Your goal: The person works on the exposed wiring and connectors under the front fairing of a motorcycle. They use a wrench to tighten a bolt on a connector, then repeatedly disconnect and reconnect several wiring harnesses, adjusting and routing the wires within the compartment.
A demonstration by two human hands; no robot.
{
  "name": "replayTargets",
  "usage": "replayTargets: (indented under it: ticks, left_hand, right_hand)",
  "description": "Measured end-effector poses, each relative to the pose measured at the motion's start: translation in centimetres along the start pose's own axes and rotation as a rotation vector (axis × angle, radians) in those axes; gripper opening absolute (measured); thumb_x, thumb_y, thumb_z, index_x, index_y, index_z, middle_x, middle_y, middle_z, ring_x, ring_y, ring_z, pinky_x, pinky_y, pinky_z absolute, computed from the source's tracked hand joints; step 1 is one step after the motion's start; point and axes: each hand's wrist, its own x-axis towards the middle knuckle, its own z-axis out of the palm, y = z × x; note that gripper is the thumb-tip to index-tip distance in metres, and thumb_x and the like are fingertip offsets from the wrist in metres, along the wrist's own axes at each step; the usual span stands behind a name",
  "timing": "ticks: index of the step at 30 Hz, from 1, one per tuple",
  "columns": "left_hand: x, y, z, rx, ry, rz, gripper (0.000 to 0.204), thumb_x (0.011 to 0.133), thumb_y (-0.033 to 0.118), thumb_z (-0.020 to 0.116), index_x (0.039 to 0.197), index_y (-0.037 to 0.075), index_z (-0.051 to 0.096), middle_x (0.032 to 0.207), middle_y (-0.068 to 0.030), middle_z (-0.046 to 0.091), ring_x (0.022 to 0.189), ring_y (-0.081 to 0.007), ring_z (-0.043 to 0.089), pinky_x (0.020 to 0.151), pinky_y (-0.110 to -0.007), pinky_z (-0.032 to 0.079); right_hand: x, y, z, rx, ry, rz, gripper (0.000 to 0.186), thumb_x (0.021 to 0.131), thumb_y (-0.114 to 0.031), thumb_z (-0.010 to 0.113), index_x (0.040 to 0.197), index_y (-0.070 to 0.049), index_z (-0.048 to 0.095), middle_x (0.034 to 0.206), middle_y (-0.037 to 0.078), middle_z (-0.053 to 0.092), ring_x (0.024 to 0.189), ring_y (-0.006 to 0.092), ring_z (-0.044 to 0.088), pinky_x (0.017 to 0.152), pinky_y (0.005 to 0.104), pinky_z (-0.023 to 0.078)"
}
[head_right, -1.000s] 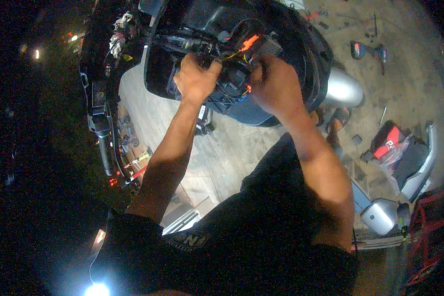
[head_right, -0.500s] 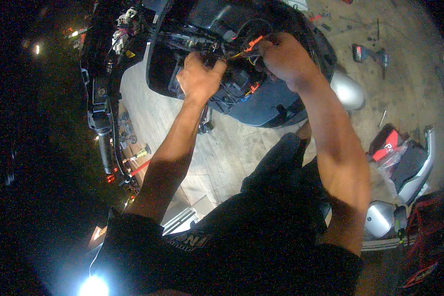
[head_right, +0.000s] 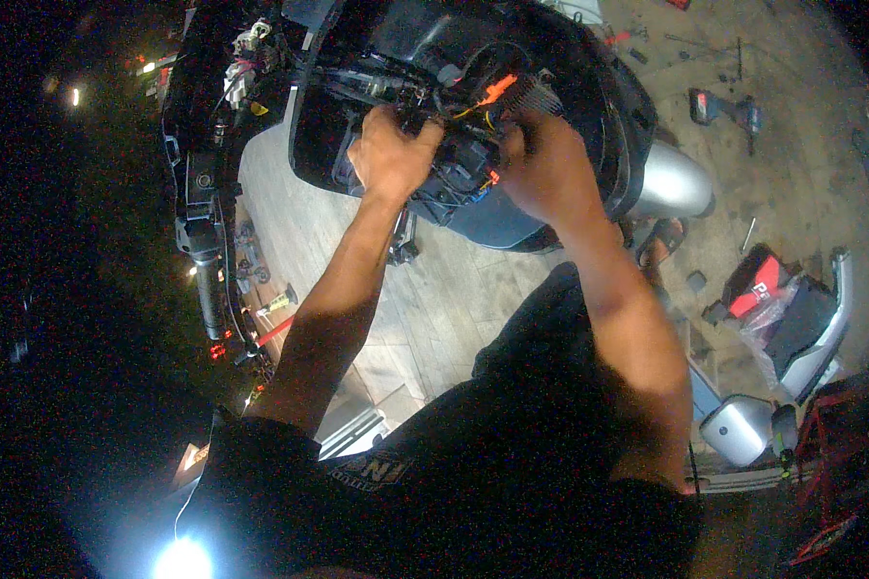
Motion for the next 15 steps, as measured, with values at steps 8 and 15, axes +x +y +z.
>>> replayTargets:
  ticks: [8, 15]
  left_hand:
    - [-0.5, 0.2, -0.2, 0.030, 0.014, -0.006, 0.064, 0.068, 0.039, 0.067, 0.113, -0.004, 0.053, 0.111, -0.0178, 0.057, 0.101, -0.0320, 0.057, 0.094, -0.041, 0.035]
    - [-0.6, 0.3, -0.1, 0.046, 0.078, 0.033, 0.061, 0.069, 0.039, 0.067, 0.111, -0.004, 0.055, 0.109, -0.0169, 0.058, 0.099, -0.0322, 0.058, 0.093, -0.042, 0.036]
  right_hand:
    - [3.0, -1.6, -2.0, 0.304, -0.146, 0.387, 0.025, 0.094, -0.016, 0.049, 0.104, -0.001, 0.066, 0.085, 0.012, 0.066, 0.070, 0.0171, 0.057, 0.064, 0.0337, 0.046]
    - [0.2, 1.4, 0.8, 0.268, -0.012, 0.198, 0.019, 0.097, -0.012, 0.044, 0.102, 0.000, 0.057, 0.063, 0.002, 0.052, 0.047, 0.0100, 0.044, 0.044, 0.0253, 0.035]
